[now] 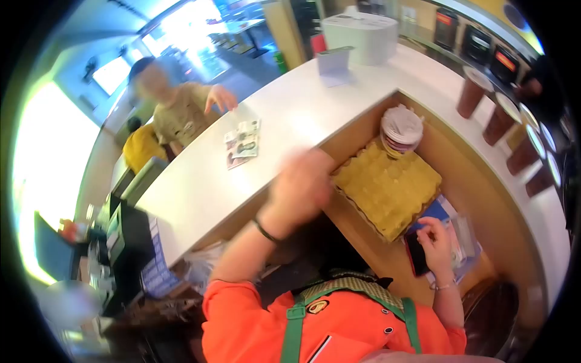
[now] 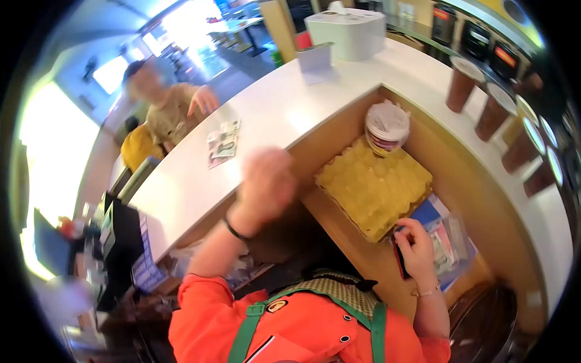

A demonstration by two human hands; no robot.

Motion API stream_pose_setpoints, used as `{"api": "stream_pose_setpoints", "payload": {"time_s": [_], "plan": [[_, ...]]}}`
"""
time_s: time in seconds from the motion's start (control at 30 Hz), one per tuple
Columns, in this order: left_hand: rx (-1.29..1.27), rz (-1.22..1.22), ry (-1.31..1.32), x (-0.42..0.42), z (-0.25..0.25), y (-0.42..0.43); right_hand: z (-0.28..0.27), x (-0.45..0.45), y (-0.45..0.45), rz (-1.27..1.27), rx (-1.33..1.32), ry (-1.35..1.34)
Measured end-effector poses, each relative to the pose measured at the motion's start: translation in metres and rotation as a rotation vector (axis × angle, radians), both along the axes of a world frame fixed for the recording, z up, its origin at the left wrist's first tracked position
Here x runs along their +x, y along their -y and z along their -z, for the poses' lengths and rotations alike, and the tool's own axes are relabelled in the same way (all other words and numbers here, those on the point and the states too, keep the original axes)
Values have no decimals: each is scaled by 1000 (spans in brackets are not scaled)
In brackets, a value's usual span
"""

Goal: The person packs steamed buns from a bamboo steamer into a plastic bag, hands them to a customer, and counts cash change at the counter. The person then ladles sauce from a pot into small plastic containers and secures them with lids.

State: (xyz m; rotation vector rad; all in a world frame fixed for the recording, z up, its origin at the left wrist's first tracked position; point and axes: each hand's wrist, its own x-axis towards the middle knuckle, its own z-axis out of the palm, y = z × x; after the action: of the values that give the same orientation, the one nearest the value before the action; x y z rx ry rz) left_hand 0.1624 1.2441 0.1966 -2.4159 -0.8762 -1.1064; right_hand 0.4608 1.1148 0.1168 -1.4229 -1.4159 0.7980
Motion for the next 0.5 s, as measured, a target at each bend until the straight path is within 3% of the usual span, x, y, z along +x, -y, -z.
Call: {"api": "stream_pose_setpoints", "payload": {"time_s": [0.03,0.07,0.1,0.23,0.27,0.37,0.5], "plan": [[-247,269,-187,19,18,12,3,-10,4,54,-10,78],[-34,503,9,45,37,28,0,-29,6,152,78,71],[-52,640,46,65,40,43,6,-45,7,212,95,-45],[-329,1225,205,93,55,96,12,-95,36,599,159,3],[-340,1387,210,93,55,107,24,-105,45,676,191,-121],[-362,1758,101,85,56,138,40,-147,91,940,-28,-212],[-400,2010,54,69,53,186,52,-189,147,1103,82,-261]]}}
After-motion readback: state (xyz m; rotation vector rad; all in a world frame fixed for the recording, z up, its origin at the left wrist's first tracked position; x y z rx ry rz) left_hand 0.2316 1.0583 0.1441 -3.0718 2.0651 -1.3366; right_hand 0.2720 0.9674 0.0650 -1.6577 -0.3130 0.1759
